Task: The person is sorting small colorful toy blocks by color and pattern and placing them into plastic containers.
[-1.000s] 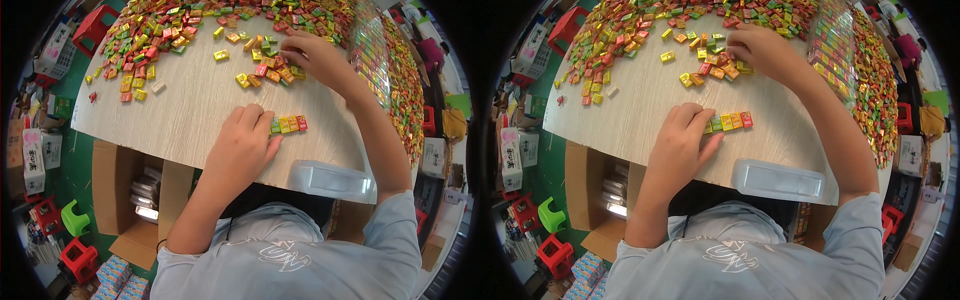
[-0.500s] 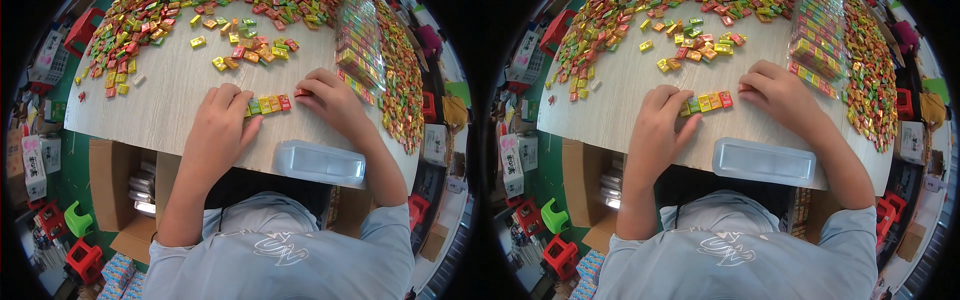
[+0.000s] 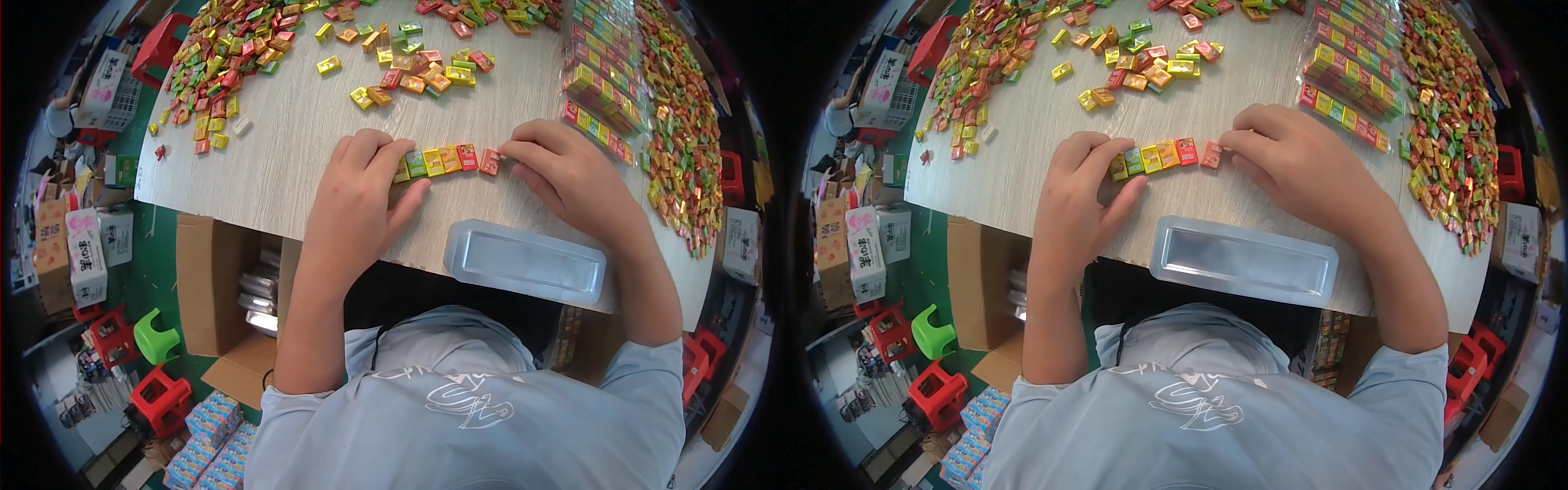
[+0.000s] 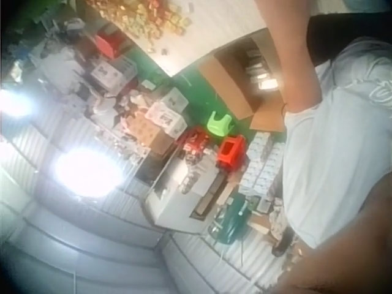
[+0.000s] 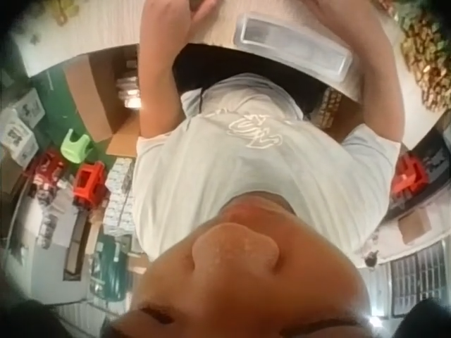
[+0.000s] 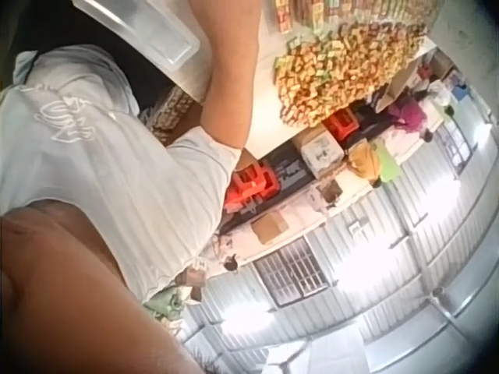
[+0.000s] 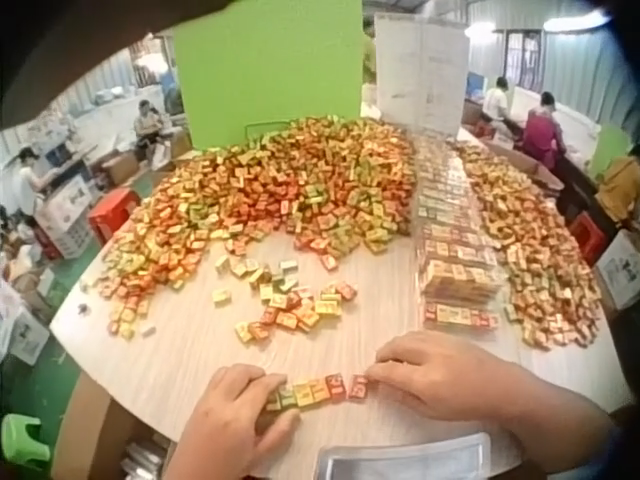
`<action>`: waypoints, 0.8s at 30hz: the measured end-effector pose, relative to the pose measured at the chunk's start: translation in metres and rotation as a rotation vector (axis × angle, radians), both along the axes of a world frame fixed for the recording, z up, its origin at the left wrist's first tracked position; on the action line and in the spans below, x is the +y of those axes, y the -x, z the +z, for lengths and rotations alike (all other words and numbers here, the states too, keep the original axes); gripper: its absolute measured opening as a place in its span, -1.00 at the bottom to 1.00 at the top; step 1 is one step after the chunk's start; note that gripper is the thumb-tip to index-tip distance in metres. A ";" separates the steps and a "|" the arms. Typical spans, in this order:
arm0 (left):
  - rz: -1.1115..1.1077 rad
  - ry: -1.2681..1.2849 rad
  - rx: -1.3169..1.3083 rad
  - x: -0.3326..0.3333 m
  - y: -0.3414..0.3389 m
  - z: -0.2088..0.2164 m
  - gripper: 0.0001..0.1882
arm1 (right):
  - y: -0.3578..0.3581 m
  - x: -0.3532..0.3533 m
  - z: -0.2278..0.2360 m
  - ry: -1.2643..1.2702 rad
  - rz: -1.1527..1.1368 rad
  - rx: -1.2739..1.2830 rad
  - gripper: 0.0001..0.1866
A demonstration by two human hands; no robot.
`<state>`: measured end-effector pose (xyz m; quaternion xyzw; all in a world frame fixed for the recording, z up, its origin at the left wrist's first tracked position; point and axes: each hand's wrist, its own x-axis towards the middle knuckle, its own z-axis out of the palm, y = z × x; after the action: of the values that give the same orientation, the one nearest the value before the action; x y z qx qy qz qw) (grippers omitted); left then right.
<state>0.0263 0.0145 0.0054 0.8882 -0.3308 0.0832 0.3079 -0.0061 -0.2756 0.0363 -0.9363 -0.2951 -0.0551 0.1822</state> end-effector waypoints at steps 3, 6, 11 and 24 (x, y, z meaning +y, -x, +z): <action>-0.004 -0.006 -0.012 -0.001 0.000 0.001 -0.59 | 0.000 -0.002 0.002 0.007 0.006 -0.005 -0.74; 0.005 -0.008 0.007 -0.003 0.001 0.001 -0.58 | 0.004 -0.001 0.003 0.024 -0.018 0.029 -0.74; 0.002 -0.017 0.024 -0.004 0.001 0.003 -0.58 | 0.006 -0.002 0.003 -0.098 -0.115 0.063 -0.83; 0.007 0.005 0.035 -0.002 0.000 0.001 -0.56 | 0.012 0.010 0.004 -0.119 -0.167 0.151 -0.55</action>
<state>0.0268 0.0123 0.0069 0.8898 -0.3220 0.0694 0.3158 -0.0177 -0.2651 0.0407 -0.9466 -0.1977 -0.0169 0.2541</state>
